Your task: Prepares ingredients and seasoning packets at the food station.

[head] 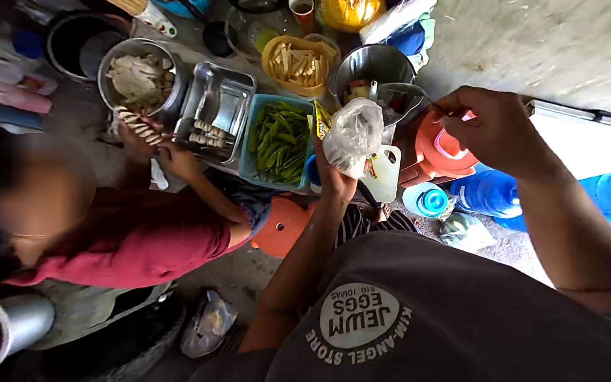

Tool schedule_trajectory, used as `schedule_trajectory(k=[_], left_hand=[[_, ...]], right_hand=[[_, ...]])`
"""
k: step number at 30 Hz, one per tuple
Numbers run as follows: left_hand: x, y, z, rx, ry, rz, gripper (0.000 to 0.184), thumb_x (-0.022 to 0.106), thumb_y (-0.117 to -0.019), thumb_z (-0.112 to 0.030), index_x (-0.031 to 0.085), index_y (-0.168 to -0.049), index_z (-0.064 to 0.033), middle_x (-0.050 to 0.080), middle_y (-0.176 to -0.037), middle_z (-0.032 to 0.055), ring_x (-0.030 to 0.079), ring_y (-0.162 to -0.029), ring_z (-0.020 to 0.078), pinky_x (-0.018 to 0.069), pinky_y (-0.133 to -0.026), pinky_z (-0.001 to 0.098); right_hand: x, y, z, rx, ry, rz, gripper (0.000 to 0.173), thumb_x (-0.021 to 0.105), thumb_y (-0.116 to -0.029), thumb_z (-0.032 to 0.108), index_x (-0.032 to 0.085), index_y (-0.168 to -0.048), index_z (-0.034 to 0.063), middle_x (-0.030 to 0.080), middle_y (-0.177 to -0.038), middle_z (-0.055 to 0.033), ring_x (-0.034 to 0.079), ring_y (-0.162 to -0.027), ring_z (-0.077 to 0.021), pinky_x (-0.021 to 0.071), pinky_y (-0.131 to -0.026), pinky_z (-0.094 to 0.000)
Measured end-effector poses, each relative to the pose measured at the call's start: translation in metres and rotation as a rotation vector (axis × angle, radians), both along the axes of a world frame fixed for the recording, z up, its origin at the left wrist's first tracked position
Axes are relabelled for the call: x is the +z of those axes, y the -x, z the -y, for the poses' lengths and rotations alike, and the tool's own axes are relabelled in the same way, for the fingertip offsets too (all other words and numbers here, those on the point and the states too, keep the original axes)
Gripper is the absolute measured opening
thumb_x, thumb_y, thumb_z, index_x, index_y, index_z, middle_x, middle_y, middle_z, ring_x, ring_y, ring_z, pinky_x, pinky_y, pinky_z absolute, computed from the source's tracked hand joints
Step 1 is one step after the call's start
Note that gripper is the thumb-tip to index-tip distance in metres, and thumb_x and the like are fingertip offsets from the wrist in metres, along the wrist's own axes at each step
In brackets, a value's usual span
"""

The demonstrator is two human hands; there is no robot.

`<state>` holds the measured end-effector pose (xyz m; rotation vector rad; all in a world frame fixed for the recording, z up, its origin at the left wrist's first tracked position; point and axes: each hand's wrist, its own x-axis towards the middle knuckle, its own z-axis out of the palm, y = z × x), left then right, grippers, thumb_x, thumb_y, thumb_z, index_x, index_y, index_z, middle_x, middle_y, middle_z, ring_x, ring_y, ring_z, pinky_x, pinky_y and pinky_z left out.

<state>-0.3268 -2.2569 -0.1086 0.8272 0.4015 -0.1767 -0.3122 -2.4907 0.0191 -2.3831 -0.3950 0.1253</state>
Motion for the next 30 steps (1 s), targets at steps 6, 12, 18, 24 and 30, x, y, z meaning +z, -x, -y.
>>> schedule_trajectory(k=[6, 12, 18, 24, 30], left_hand=[[0.003, -0.032, -0.02, -0.028, -0.034, 0.038, 0.071, 0.012, -0.103, -0.068, 0.056, -0.132, -0.021, 0.067, -0.118, 0.0071, 0.067, -0.1, 0.021, 0.0584, -0.078, 0.0398], [0.006, -0.055, -0.026, -0.049, -0.045, 0.098, 0.063, 0.019, -0.1068, -0.06, 0.054, -0.133, -0.0148, 0.065, -0.122, 0.0079, 0.064, -0.114, 0.0212, 0.0547, -0.097, 0.045], [0.001, -0.067, -0.029, -0.088, -0.089, 0.161, 0.059, 0.022, -0.1074, -0.059, 0.053, -0.131, -0.0141, 0.064, -0.121, 0.0055, 0.062, -0.114, 0.0177, 0.0536, -0.098, 0.0422], [0.0, -0.076, -0.031, -0.086, -0.081, 0.151, 0.054, 0.022, -0.1089, -0.054, 0.051, -0.131, -0.0141, 0.063, -0.119, 0.0041, 0.062, -0.114, 0.0161, 0.0535, -0.098, 0.0407], [-0.008, -0.091, -0.034, -0.081, -0.085, 0.149, 0.05, 0.025, -0.1097, -0.051, 0.055, -0.127, -0.0144, 0.065, -0.116, 0.0034, 0.064, -0.111, 0.0155, 0.0545, -0.097, 0.0399]], right_hand=[[0.021, -0.005, -0.022, 0.149, 0.376, 0.284, 0.037, 0.052, -0.1034, 0.004, 0.07, -0.132, 0.0172, 0.064, -0.087, -0.0218, 0.066, -0.081, -0.0441, 0.0496, -0.063, -0.0559], [0.029, -0.014, -0.061, 0.113, 0.556, 0.309, 0.023, 0.056, -0.0999, 0.0, 0.073, -0.116, 0.0003, 0.062, -0.09, -0.0235, 0.065, -0.069, -0.0413, 0.049, -0.054, -0.0509], [0.025, -0.023, -0.099, 0.045, 0.694, 0.334, 0.012, 0.056, -0.0957, -0.002, 0.065, -0.088, -0.0059, 0.061, -0.076, -0.0223, 0.065, -0.063, -0.039, 0.0449, -0.048, -0.046], [0.012, -0.03, -0.115, 0.052, 0.691, 0.25, 0.011, 0.059, -0.093, -0.002, 0.067, -0.087, -0.0066, 0.063, -0.079, -0.0229, 0.068, -0.071, -0.0398, 0.0483, -0.052, -0.0469], [0.01, -0.06, -0.115, 0.045, 0.547, -0.208, 0.023, 0.053, -0.1045, 0.016, 0.069, -0.102, 0.0, 0.068, -0.089, -0.0207, 0.068, -0.088, -0.041, 0.0489, -0.071, -0.0569]])
